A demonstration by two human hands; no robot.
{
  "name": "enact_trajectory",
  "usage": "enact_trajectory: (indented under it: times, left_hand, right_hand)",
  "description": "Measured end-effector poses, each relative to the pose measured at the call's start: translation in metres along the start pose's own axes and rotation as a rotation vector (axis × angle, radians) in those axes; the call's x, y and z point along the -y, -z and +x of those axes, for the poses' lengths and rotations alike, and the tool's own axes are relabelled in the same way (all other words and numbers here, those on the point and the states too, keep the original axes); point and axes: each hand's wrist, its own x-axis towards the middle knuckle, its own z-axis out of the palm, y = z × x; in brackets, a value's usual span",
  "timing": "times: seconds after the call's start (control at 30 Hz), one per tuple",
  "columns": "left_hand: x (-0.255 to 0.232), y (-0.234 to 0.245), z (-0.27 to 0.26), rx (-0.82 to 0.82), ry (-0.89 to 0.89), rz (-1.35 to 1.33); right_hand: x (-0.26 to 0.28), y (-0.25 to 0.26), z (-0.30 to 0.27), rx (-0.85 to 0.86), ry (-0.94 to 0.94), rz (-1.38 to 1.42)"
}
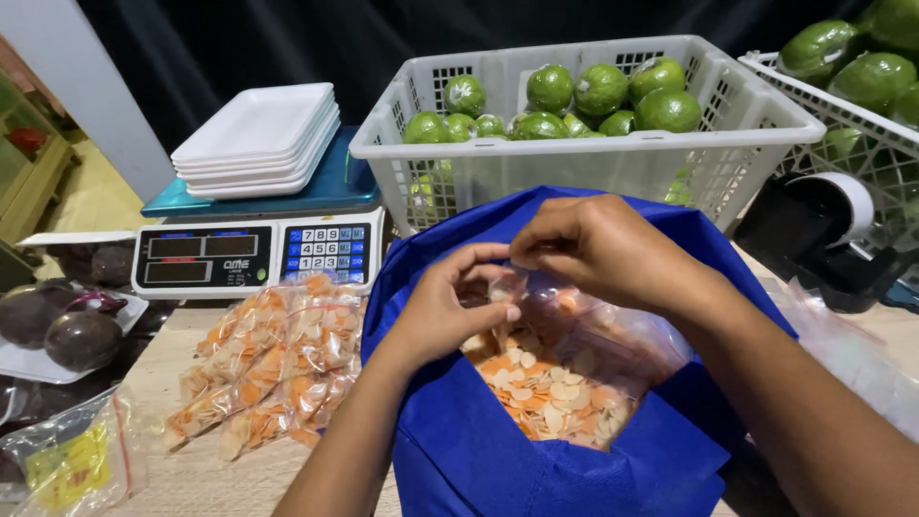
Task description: A person is manually bagging dried food items into small plastic bags at a packaging station.
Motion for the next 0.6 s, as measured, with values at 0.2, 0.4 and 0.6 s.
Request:
enact_trajectory:
  times: [0.2, 0.4, 0.6]
  left_hand:
    - [0.006, -0.004, 0.001, 0.067, 0.073, -0.057]
    - [-0.001, -0.002, 0.002, 0.064, 0.053, -0.095]
    - [0.001, -0.002, 0.002, 0.076, 0.038, -0.114]
  right_hand:
    - [-0.001, -0.007, 0.000, 0.019, 0.083, 0.044]
    - [0.013, 0.002, -0.002, 0.045, 0.052, 0.075]
    - [0.021, 0.004, -0.001, 0.103, -0.077, 0.241]
